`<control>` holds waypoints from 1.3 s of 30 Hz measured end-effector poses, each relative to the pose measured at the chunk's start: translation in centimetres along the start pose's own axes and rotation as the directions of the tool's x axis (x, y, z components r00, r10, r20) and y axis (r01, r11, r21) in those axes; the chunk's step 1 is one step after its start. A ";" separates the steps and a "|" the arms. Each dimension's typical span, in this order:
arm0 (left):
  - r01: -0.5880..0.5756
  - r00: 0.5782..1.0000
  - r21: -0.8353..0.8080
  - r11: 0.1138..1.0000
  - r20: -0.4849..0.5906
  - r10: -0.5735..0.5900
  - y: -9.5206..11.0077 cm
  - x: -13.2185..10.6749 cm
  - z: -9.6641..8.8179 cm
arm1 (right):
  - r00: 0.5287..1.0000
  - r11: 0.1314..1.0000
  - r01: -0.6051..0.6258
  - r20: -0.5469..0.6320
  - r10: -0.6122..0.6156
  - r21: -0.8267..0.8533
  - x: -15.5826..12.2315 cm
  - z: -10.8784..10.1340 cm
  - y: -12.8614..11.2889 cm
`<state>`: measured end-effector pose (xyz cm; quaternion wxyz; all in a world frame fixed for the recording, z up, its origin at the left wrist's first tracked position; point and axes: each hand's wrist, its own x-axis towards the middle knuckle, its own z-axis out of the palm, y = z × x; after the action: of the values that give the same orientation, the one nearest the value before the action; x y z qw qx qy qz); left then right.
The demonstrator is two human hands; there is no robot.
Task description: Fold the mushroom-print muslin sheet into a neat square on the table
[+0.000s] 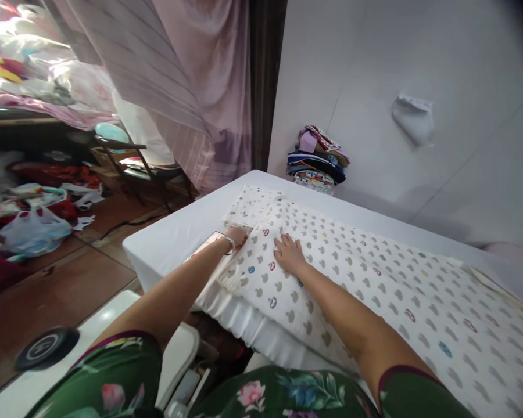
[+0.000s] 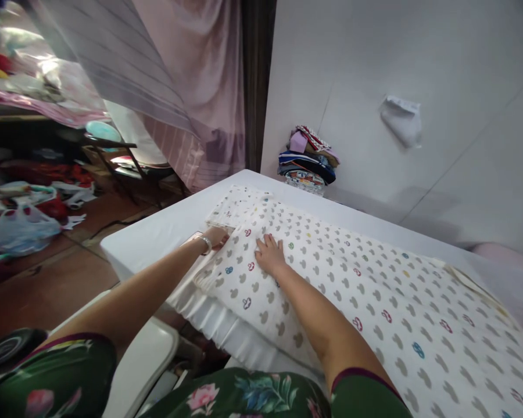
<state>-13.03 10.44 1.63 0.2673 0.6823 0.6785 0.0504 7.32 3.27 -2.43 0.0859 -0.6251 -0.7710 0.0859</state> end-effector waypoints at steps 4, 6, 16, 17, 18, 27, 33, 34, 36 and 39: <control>0.014 0.998 -0.039 0.999 0.060 -0.012 -1.2 -2.2 0.3 | 0.998 0.999 0.039 -0.056 -0.037 0.028 -0.6 -0.1 -0.7; 0.013 0.997 -0.028 1.000 0.078 -0.010 -1.2 -3.0 0.4 | 0.997 0.996 0.074 -0.033 -0.072 0.056 -1.1 0.0 -1.0; -0.067 0.993 0.118 0.991 0.104 0.055 0.0 -4.4 1.2 | 0.998 0.993 0.050 0.043 -0.055 0.104 -1.9 0.2 -1.9; -0.063 0.994 0.113 0.992 0.094 0.052 -0.1 -4.6 1.1 | 0.998 0.993 0.053 0.040 -0.057 0.110 -1.9 0.1 -2.1; -0.057 0.996 0.104 0.993 0.080 0.049 -0.3 -4.8 1.0 | 0.997 0.991 0.060 0.034 -0.064 0.116 -2.0 0.1 -2.2; 0.063 0.997 -0.198 0.978 -0.034 -0.070 -2.2 -5.7 0.6 | 0.961 0.950 0.275 -0.028 -0.273 0.147 -2.8 0.7 -4.8; 0.161 0.984 -0.470 0.868 0.145 -0.104 -2.7 -6.5 1.3 | 0.966 0.962 0.254 0.022 -0.258 0.094 -2.7 0.9 -5.9; 0.176 0.981 -0.494 0.852 0.162 -0.108 -2.8 -6.6 1.4 | 0.965 0.962 0.258 0.017 -0.260 0.092 -2.7 0.9 -6.1; 0.204 0.975 -0.510 0.836 0.183 -0.126 -2.9 -6.7 1.3 | 0.962 0.958 0.273 -0.001 -0.274 0.091 -2.7 0.9 -6.4; 0.166 0.985 -0.365 0.916 0.103 -0.137 -2.9 -6.6 1.5 | 0.954 0.948 0.301 -0.043 -0.298 0.102 -2.9 0.9 -6.9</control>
<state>-15.43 3.49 1.06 0.4205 0.5660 0.6967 0.1316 1.15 -1.01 -1.76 0.1418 -0.4963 -0.8500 0.1048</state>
